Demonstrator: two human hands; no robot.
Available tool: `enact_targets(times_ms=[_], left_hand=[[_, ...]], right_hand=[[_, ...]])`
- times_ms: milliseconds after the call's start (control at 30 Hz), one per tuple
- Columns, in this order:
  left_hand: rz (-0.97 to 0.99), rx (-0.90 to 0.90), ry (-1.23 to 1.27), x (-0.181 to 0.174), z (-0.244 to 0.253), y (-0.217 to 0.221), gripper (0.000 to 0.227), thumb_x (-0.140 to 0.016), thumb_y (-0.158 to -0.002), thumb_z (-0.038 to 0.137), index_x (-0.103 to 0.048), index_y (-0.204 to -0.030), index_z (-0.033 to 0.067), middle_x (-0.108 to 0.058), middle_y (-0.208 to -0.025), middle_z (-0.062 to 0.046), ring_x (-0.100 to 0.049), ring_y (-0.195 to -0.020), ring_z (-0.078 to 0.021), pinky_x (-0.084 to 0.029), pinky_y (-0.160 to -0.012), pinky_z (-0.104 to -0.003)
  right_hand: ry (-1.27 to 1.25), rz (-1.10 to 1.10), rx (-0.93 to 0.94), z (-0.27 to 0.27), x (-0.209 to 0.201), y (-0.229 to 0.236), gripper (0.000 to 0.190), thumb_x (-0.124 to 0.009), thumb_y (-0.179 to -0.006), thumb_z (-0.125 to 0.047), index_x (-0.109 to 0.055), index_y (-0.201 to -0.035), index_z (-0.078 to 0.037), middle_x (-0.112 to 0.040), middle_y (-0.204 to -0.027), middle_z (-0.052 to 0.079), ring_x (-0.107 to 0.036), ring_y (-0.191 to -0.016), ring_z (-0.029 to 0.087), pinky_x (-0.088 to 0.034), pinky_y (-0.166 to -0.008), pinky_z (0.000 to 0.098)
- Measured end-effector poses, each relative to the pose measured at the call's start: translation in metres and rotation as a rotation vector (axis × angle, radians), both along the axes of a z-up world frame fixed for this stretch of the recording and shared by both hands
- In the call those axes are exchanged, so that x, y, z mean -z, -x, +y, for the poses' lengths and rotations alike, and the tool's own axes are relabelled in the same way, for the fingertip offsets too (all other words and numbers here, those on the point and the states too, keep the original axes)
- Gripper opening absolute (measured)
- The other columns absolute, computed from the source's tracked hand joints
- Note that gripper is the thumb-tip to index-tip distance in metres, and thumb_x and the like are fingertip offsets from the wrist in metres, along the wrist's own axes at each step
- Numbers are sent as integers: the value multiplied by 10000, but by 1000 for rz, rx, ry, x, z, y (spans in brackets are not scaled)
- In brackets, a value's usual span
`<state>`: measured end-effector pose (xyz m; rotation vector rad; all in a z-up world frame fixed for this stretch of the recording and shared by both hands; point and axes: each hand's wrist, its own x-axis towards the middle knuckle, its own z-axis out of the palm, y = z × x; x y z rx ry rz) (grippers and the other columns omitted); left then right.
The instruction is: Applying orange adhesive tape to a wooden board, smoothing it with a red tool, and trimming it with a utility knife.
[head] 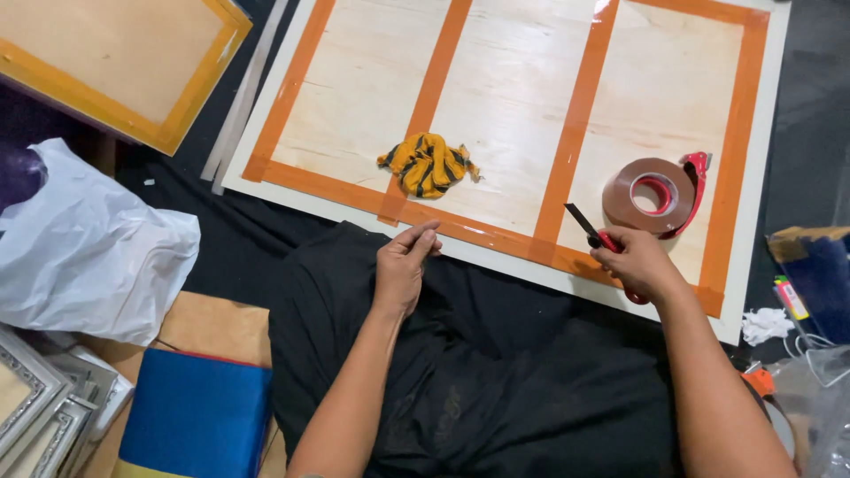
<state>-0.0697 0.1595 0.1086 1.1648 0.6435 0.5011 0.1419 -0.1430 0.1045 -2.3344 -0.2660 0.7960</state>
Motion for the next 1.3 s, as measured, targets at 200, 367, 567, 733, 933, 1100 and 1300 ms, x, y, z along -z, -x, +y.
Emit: enact_targets(times_ms=[200,367,567,733,933,1100,1300], left_hand=[[-201,-77,288,1,4,1,280,-743,-921,9,-713,-1194,-50,-735,-906,-107,-749,-841,-167,-641,-834,-268],[-290,-190,330,-14,30,19,185,-752,-947,93,-748,-1097,-16,-737,-828,-103,-711,-661,-129,-630,-629,-239],[-438,-288,213,-70,46,70,146,-715,-988,130,-745,-1007,-12,-657,-719,-104,-536,-553,-99,-468,-505,-175],[-547,-415,0,-120,69,123,172,-663,-1026,138,-742,-1043,-14,-611,-728,-101,-526,-601,-99,-444,-550,-170],[-443,-421,-34,-146,97,179,283,-706,-975,86,-714,-1246,3,-729,-935,-42,-674,-840,-99,-598,-806,-206],[-446,-524,22,-138,101,197,220,-744,-940,115,-702,-1143,41,-708,-913,-50,-700,-813,-139,-615,-761,-241],[-235,-604,49,-109,123,197,313,-644,-1004,342,-664,-849,71,-572,-615,-18,-554,-541,-109,-466,-510,-228]], right_hand=[[61,-51,-33,10,-26,13,361,-735,-863,-152,-762,-1201,-30,-738,-770,229,-706,-703,342,-570,-704,429],[121,-150,-85,32,-60,38,363,-727,-889,-141,-752,-1235,-32,-760,-791,209,-741,-725,323,-578,-712,412],[69,-265,-187,72,-132,86,362,-711,-917,-111,-723,-1265,-8,-747,-798,218,-739,-729,336,-570,-734,423],[-37,-393,-322,95,-192,128,325,-711,-933,-92,-725,-1248,-11,-743,-884,250,-752,-816,381,-571,-800,438],[-33,-408,-376,118,-251,172,224,-658,-988,-195,-701,-1185,-99,-732,-850,70,-610,-718,217,-413,-637,368],[27,-440,-417,129,-274,193,253,-662,-981,-214,-705,-1222,-154,-735,-875,68,-622,-772,245,-427,-656,394],[-18,-441,-475,123,-219,174,279,-665,-950,-265,-704,-1201,-149,-758,-867,91,-666,-765,263,-465,-712,379]])
